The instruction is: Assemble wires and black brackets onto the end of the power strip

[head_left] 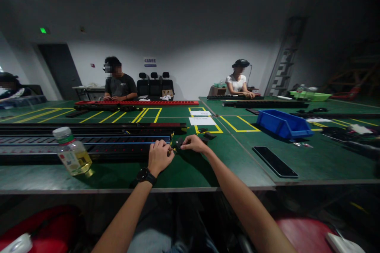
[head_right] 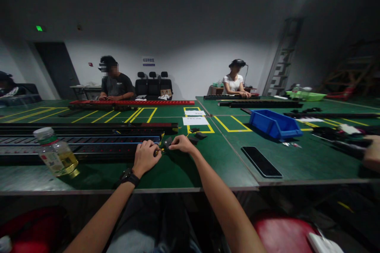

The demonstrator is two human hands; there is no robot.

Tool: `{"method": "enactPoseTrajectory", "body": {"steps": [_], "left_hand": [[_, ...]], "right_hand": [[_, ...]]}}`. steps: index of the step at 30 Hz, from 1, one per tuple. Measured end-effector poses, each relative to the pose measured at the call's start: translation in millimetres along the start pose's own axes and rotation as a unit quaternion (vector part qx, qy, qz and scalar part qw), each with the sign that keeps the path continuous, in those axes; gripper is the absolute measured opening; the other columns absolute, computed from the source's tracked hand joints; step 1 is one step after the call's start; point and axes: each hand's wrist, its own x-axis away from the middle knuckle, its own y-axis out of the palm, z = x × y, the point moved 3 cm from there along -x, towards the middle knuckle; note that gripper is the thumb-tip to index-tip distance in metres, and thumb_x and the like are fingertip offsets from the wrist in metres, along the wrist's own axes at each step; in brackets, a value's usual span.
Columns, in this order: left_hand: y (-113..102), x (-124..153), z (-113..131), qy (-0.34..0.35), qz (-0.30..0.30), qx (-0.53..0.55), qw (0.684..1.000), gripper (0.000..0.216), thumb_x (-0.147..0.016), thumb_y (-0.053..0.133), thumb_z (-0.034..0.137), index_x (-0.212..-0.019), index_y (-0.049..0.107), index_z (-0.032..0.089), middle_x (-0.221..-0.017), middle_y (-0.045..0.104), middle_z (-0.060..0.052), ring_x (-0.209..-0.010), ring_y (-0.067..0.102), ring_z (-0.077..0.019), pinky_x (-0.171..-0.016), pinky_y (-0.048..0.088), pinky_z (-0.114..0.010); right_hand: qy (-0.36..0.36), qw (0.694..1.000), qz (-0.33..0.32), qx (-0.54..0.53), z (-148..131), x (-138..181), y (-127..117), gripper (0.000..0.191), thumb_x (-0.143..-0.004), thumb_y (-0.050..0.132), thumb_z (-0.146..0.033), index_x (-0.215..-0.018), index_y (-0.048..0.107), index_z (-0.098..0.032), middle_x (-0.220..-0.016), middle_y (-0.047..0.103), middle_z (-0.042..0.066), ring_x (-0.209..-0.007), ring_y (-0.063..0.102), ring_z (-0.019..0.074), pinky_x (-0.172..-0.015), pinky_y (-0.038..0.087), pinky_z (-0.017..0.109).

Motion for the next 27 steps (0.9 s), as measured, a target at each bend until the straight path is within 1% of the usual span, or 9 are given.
{"method": "enactPoseTrajectory", "body": {"steps": [4,7,8,10,12,16,18,22,27], "left_hand": [[0.4,0.2,-0.4,-0.002,-0.002,-0.001,1.000,0.017,-0.091,0.061,0.034,-0.083,0.071,0.023,-0.098,0.066,-0.010,-0.101,0.057,-0.0288,-0.086,0.040,-0.044],[1.2,0.3,-1.0,-0.003,0.001,-0.001,1.000,0.017,-0.091,0.061,0.034,-0.083,0.071,0.023,-0.098,0.067,-0.010,-0.100,0.057,-0.0288,-0.086,0.040,-0.045],[1.3,0.3,-1.2,-0.002,0.002,-0.002,1.000,0.017,-0.091,0.061,0.034,-0.083,0.071,0.023,-0.098,0.067,-0.010,-0.100,0.057,-0.0288,-0.086,0.041,-0.045],[1.4,0.2,-1.2,0.000,0.001,-0.004,1.000,0.017,-0.091,0.061,0.034,-0.083,0.071,0.023,-0.099,0.067,-0.010,-0.100,0.057,-0.0287,-0.086,0.041,-0.045],[1.1,0.2,-1.1,0.001,0.001,-0.007,1.000,0.018,-0.092,0.061,0.034,-0.083,0.071,0.022,-0.099,0.067,-0.010,-0.100,0.057,-0.0287,-0.086,0.040,-0.045],[-0.1,0.2,-0.6,0.004,0.002,-0.006,1.000,0.018,-0.092,0.060,0.034,-0.082,0.071,0.022,-0.098,0.066,-0.010,-0.099,0.057,-0.0286,-0.085,0.040,-0.045],[-0.4,0.4,-0.4,0.005,0.003,-0.006,1.000,0.018,-0.092,0.060,0.034,-0.083,0.070,0.022,-0.098,0.066,-0.010,-0.099,0.057,-0.0284,-0.085,0.040,-0.045],[-0.6,0.6,-0.4,0.008,0.003,-0.006,1.000,0.018,-0.093,0.060,0.034,-0.084,0.071,0.022,-0.098,0.066,-0.009,-0.099,0.057,-0.0281,-0.084,0.039,-0.044],[0.2,1.0,-0.8,0.011,0.000,-0.003,1.000,0.017,-0.092,0.060,0.033,-0.086,0.072,0.022,-0.099,0.067,-0.009,-0.100,0.057,-0.0284,-0.085,0.039,-0.045]], "right_hand": [[-0.012,0.997,0.018,0.071,3.7,-1.3,1.7,0.038,-0.081,0.078,-0.050,-0.066,0.069,-0.017,-0.062,0.065,0.000,-0.061,0.056,0.0150,-0.059,0.038,0.025],[-0.020,0.995,0.040,0.087,5.3,-0.6,1.8,0.020,-0.081,0.079,-0.036,-0.084,0.072,-0.017,-0.070,0.065,-0.002,-0.067,0.058,0.0153,-0.063,0.041,0.025],[-0.022,0.995,0.047,0.084,5.7,-0.3,1.9,0.023,-0.078,0.080,-0.029,-0.096,0.072,-0.017,-0.074,0.065,-0.003,-0.070,0.059,0.0151,-0.065,0.043,0.025],[-0.022,0.995,0.054,0.081,6.4,-0.2,2.2,0.050,-0.072,0.080,-0.019,-0.121,0.067,-0.018,-0.077,0.064,-0.005,-0.072,0.060,0.0144,-0.068,0.044,0.024],[-0.021,0.994,0.048,0.095,6.4,-0.3,2.6,0.060,-0.071,0.080,-0.014,-0.129,0.065,-0.018,-0.078,0.063,-0.006,-0.072,0.060,0.0138,-0.068,0.044,0.024],[-0.036,0.986,0.017,0.163,3.2,-0.3,2.0,0.021,-0.076,0.079,-0.018,-0.096,0.074,-0.016,-0.078,0.066,-0.002,-0.071,0.058,0.0140,-0.066,0.039,0.024],[-0.041,0.981,0.015,0.189,1.1,0.5,0.2,0.010,-0.079,0.077,-0.020,-0.087,0.074,-0.016,-0.079,0.068,-0.001,-0.072,0.059,0.0148,-0.066,0.038,0.024],[-0.039,0.979,0.012,0.199,-1.4,2.5,-3.2,0.008,-0.083,0.074,-0.022,-0.088,0.076,-0.017,-0.079,0.070,0.001,-0.073,0.060,0.0157,-0.067,0.039,0.025],[-0.051,0.986,-0.058,0.151,1.1,2.4,-6.9,0.010,-0.081,0.072,-0.020,-0.088,0.078,-0.016,-0.075,0.066,-0.001,-0.070,0.056,0.0142,-0.066,0.039,0.024]]}}
